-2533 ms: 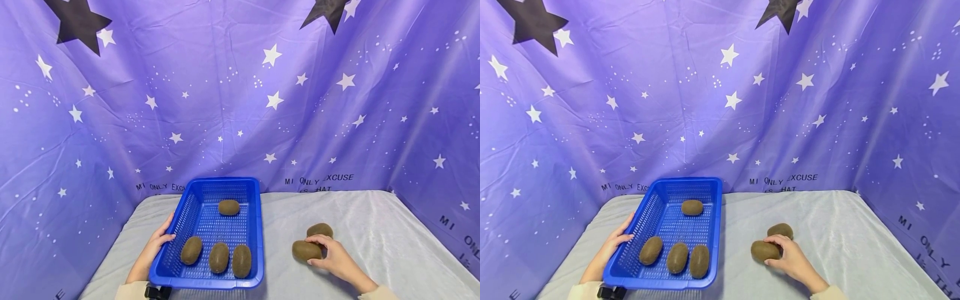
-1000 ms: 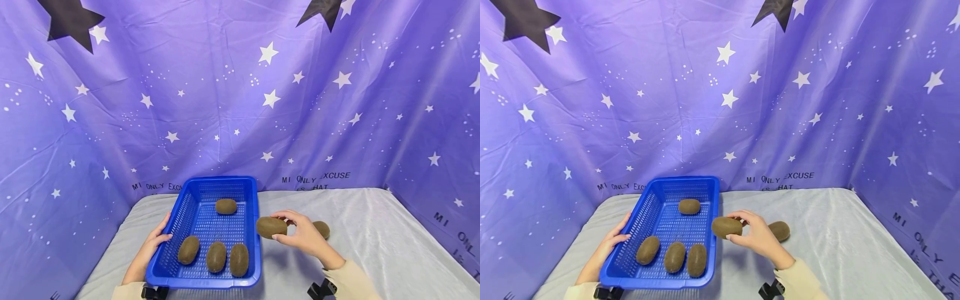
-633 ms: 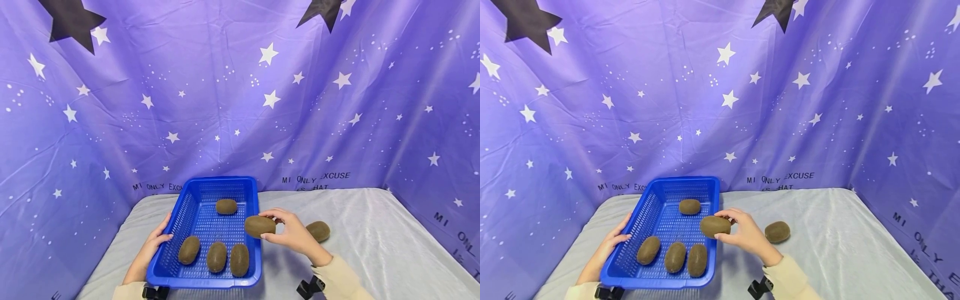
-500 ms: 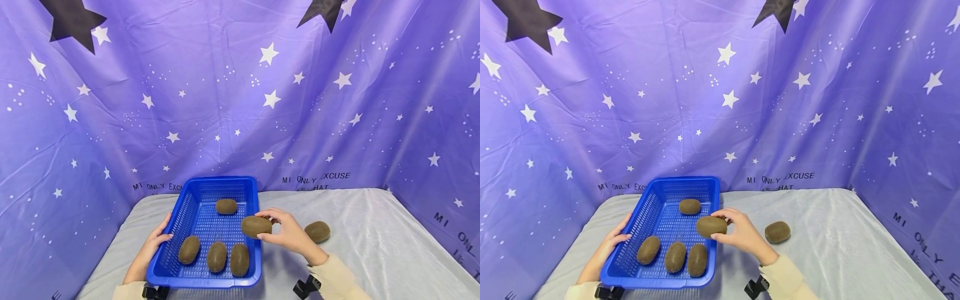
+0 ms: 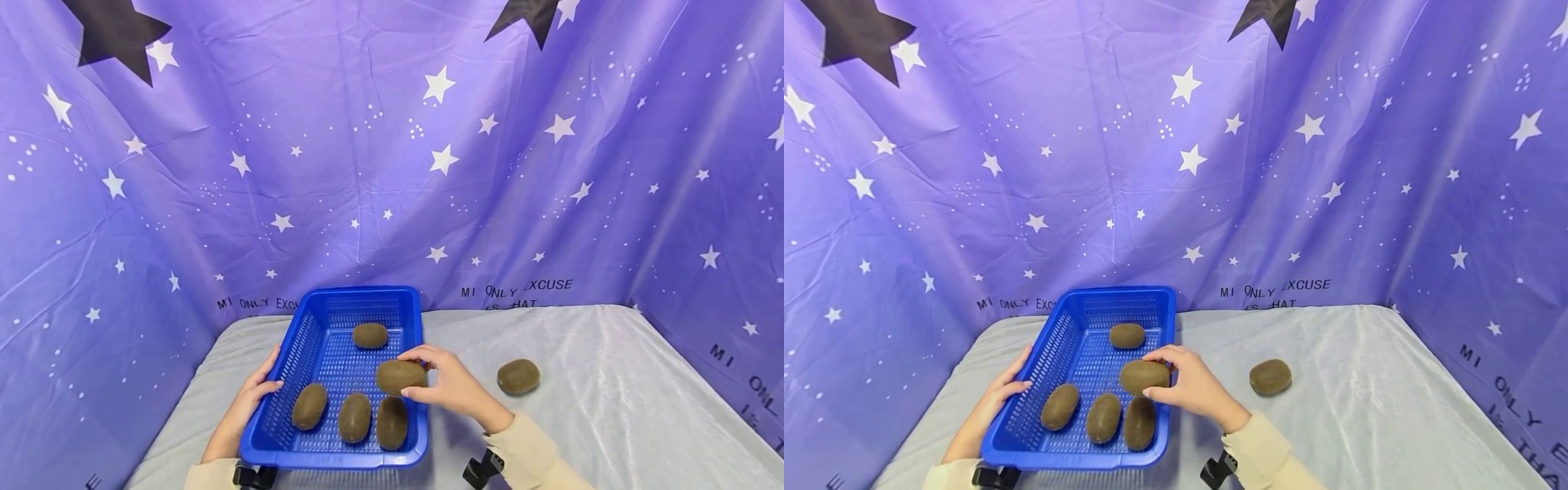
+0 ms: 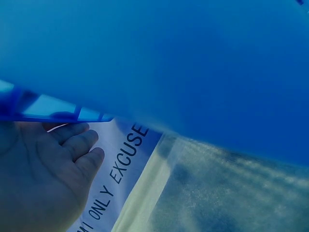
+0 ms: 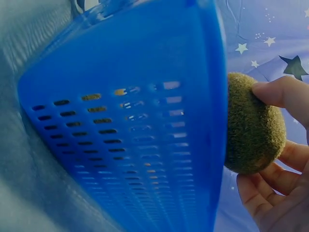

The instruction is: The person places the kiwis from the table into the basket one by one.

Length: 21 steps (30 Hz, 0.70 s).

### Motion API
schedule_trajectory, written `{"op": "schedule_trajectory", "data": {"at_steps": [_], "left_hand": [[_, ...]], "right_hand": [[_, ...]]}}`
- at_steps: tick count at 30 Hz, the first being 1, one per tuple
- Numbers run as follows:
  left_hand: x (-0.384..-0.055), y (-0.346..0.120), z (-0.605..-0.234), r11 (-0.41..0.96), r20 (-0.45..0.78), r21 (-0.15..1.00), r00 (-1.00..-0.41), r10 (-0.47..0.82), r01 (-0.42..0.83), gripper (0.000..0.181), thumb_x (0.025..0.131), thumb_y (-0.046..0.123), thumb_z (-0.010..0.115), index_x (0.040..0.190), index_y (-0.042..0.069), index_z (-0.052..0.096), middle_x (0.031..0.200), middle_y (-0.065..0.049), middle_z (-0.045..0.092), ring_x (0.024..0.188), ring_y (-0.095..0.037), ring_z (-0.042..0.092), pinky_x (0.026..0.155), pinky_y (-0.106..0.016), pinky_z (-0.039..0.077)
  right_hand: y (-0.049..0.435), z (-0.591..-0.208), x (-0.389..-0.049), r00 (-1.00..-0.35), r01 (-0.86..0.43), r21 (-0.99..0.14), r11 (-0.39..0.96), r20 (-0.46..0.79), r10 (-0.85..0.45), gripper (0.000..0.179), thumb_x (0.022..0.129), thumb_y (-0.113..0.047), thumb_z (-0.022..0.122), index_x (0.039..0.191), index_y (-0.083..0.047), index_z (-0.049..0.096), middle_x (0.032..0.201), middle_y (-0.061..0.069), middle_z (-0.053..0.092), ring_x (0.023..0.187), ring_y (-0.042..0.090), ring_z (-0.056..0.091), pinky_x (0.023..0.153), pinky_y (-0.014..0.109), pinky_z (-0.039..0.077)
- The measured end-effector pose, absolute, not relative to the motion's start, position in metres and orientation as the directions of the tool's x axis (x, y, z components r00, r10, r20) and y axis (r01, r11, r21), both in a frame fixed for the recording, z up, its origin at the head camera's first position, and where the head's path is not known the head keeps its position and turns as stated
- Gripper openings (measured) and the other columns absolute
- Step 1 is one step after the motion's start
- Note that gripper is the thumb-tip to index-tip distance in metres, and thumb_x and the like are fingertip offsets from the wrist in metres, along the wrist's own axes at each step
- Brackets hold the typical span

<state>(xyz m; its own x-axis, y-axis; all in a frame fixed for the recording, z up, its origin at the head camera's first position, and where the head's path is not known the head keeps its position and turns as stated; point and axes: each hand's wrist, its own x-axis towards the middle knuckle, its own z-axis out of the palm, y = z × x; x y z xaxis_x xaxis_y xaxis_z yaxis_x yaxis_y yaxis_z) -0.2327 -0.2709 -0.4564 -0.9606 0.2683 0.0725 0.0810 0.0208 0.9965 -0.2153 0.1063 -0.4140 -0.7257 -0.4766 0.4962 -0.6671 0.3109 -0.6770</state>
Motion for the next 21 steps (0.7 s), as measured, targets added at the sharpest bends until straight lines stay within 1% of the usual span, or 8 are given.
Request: {"op": "schedule_trajectory", "data": {"at_steps": [7,10,14,16,17,21], "left_hand": [[-0.232,-0.27,-0.455,0.005,0.087,0.996,-0.953,0.29,0.093,0.071,0.09,-0.003,0.041,0.15,0.003,0.001,0.155,-0.023,-0.003,0.109,0.01,0.045,0.086,-0.02,0.045],[-0.231,-0.27,-0.455,0.009,0.074,0.997,-0.957,0.282,0.08,0.071,0.091,-0.002,0.04,0.15,0.005,0.002,0.155,-0.023,-0.001,0.108,0.01,0.045,0.086,-0.021,0.045],[-0.231,-0.27,-0.455,0.028,0.046,0.998,-0.966,0.254,0.054,0.072,0.09,-0.001,0.041,0.152,0.008,0.004,0.156,-0.02,0.002,0.108,0.008,0.045,0.086,-0.022,0.045],[-0.231,-0.27,-0.455,0.043,0.043,0.998,-0.968,0.245,0.055,0.071,0.09,-0.001,0.041,0.152,0.008,0.006,0.156,-0.02,0.003,0.109,0.007,0.044,0.086,-0.022,0.045],[-0.231,-0.269,-0.455,0.049,0.042,0.997,-0.968,0.246,0.056,0.071,0.09,-0.001,0.041,0.151,0.008,0.005,0.156,-0.021,0.002,0.11,0.005,0.044,0.086,-0.022,0.045],[-0.231,-0.269,-0.454,0.059,0.06,0.995,-0.966,0.253,0.077,0.071,0.091,0.0,0.042,0.151,0.005,0.005,0.155,-0.024,0.003,0.11,0.003,0.045,0.086,-0.022,0.046]], "right_hand": [[0.097,-0.416,-0.218,-0.75,-0.634,-0.692,0.345,0.443,-0.491,0.04,0.076,-0.025,0.077,0.113,-0.012,0.066,0.108,0.0,0.065,0.092,0.01,0.056,0.077,0.026,0.048],[0.094,-0.419,-0.22,-0.754,-0.628,-0.696,0.349,0.431,-0.496,0.037,0.077,-0.026,0.076,0.111,-0.012,0.067,0.107,0.0,0.065,0.092,0.009,0.056,0.077,0.026,0.047],[0.093,-0.423,-0.222,-0.734,-0.644,-0.7,0.309,0.45,-0.509,0.027,0.081,-0.021,0.073,0.105,-0.011,0.068,0.104,0.005,0.067,0.09,0.011,0.057,0.077,0.027,0.048],[0.093,-0.425,-0.223,-0.729,-0.647,-0.707,0.287,0.462,-0.506,0.022,0.082,-0.017,0.071,0.103,-0.011,0.068,0.102,0.006,0.067,0.089,0.013,0.057,0.077,0.028,0.048],[0.094,-0.426,-0.223,-0.725,-0.651,-0.707,0.277,0.471,-0.503,0.021,0.082,-0.015,0.071,0.102,-0.01,0.068,0.101,0.008,0.067,0.089,0.014,0.058,0.077,0.028,0.049],[0.1,-0.428,-0.223,-0.737,-0.645,-0.714,0.274,0.486,-0.47,0.021,0.083,-0.014,0.07,0.103,-0.01,0.068,0.102,0.006,0.067,0.09,0.019,0.06,0.079,0.029,0.05]]}}
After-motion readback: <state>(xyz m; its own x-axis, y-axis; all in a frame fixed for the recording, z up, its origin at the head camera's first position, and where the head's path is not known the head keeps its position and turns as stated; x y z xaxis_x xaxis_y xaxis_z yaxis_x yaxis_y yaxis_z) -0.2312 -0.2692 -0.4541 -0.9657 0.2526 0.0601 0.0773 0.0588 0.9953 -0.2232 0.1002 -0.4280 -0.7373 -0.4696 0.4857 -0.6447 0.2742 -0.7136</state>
